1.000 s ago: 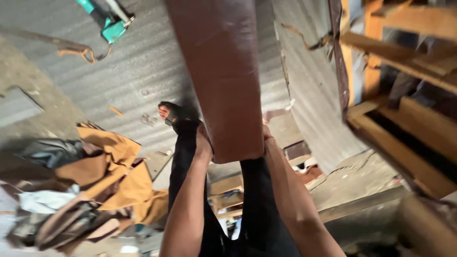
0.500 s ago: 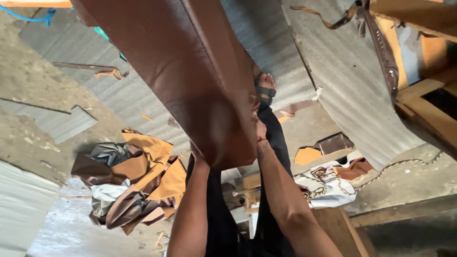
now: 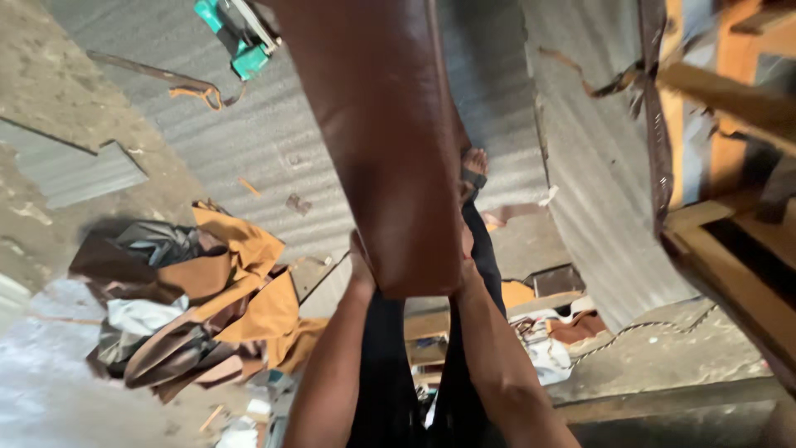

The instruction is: The person wraps leather pieces around foam and wooden frame components, securing them with a pneumatic stapler and stretching the material by hand.

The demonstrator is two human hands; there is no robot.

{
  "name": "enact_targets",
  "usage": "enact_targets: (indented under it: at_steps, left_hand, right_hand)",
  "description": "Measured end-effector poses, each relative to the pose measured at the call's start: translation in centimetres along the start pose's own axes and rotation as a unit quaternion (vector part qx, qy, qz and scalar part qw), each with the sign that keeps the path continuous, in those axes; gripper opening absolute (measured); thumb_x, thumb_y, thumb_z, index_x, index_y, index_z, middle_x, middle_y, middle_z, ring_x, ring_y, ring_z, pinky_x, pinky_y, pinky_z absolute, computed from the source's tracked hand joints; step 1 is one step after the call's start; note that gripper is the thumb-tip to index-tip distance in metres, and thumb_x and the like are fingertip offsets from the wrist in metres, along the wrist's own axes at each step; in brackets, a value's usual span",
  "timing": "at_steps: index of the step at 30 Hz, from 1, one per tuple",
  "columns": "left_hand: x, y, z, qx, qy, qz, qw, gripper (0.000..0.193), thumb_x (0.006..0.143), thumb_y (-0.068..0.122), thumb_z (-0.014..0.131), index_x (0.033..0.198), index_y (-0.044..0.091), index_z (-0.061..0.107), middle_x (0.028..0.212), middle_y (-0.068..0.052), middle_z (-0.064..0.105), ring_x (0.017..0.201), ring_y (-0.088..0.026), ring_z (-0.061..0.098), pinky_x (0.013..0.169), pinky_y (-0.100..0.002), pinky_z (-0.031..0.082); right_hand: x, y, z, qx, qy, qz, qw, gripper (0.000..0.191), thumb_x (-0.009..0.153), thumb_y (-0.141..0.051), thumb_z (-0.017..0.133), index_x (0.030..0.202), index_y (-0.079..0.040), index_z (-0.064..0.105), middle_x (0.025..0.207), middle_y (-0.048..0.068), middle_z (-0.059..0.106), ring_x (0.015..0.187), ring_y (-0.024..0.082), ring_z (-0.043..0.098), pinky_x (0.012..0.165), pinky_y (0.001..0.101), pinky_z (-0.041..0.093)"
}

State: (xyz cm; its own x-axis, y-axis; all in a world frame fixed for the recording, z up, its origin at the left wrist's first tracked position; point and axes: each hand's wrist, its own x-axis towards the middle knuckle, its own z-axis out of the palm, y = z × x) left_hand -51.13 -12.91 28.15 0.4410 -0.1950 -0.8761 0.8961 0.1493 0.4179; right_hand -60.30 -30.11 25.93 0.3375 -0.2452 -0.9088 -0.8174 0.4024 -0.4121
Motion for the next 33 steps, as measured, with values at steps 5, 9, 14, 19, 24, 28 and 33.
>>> enact_targets:
  at_steps: [5,9,14,19,24,28,33]
  left_hand:
    - [-0.2,-0.1,0.9,-0.013,-0.012,-0.058,0.998,0.043,0.111,0.035,0.042,0.122,-0.003,0.061,0.104,-0.010,0.068,0.085,-0.016,0.068,0.068,-0.028,0.057]
    - [0.1,-0.1,1.0,-0.018,0.014,-0.071,0.997,0.046,0.108,0.036,0.039,0.119,-0.002,0.062,0.104,-0.010,0.069,0.085,-0.017,0.069,0.071,-0.029,0.058]
    - [0.4,0.2,-1.4,-0.001,0.033,-0.039,0.999,0.048,0.108,0.037,0.038,0.122,-0.002,0.061,0.108,-0.011,0.069,0.089,-0.018,0.068,0.074,-0.031,0.057]
    - [-0.3,2.3,-4.5,0.000,0.061,-0.044,0.997,0.050,0.107,0.039,0.037,0.125,-0.002,0.060,0.111,-0.012,0.068,0.093,-0.020,0.067,0.078,-0.032,0.057]
    - [-0.4,4.6,-5.2,0.003,0.053,-0.059,0.997,0.052,0.107,0.041,0.036,0.127,-0.002,0.059,0.114,-0.013,0.067,0.097,-0.021,0.067,0.082,-0.034,0.057]
    - [-0.1,5.1,-3.9,0.001,0.045,-0.069,0.997,0.054,0.107,0.042,0.036,0.130,-0.002,0.058,0.117,-0.013,0.067,0.100,-0.022,0.066,0.085,-0.036,0.057]
    - [-0.6,3.9,-0.5,-0.005,0.052,-0.090,0.995,0.057,0.107,0.044,0.035,0.132,-0.002,0.057,0.120,-0.014,0.066,0.104,-0.024,0.066,0.089,-0.037,0.057]
  right_hand:
    - [-0.2,-1.3,-0.9,-0.024,-0.001,0.003,1.000,0.046,0.105,-0.041,0.045,0.132,-0.009,0.065,0.118,0.011,0.076,0.103,0.024,0.071,0.088,0.0359,0.058]
    - [-0.6,-2.0,-1.8,-0.047,0.002,0.001,0.999,0.046,0.105,-0.041,0.044,0.130,-0.009,0.066,0.116,0.011,0.077,0.101,0.025,0.072,0.087,0.0370,0.058]
    - [-0.6,-1.7,-0.3,-0.106,0.023,-0.013,0.994,0.045,0.105,-0.041,0.044,0.127,-0.010,0.068,0.114,0.011,0.078,0.099,0.025,0.072,0.086,0.0384,0.059]
    - [-0.4,-0.2,3.3,-0.287,0.092,-0.185,0.935,0.042,0.102,-0.041,0.048,0.119,-0.011,0.072,0.111,0.011,0.080,0.097,0.024,0.074,0.084,0.0377,0.060]
    - [-0.7,1.4,5.5,0.106,0.069,-0.057,0.990,0.041,0.106,-0.034,0.048,0.120,-0.001,0.068,0.108,0.012,0.078,0.091,0.021,0.075,0.079,0.0327,0.060]
    - [-0.8,2.2,5.6,0.616,-0.049,-0.028,0.786,0.048,0.130,-0.037,0.040,0.117,0.001,0.065,0.108,0.015,0.074,0.080,0.022,0.069,0.058,0.0306,0.056]
    - [0.0,3.3,2.6,0.548,-0.024,0.087,0.832,0.038,0.110,-0.024,0.034,0.124,0.000,0.062,0.113,0.008,0.072,0.095,0.016,0.071,0.084,0.0281,0.059]
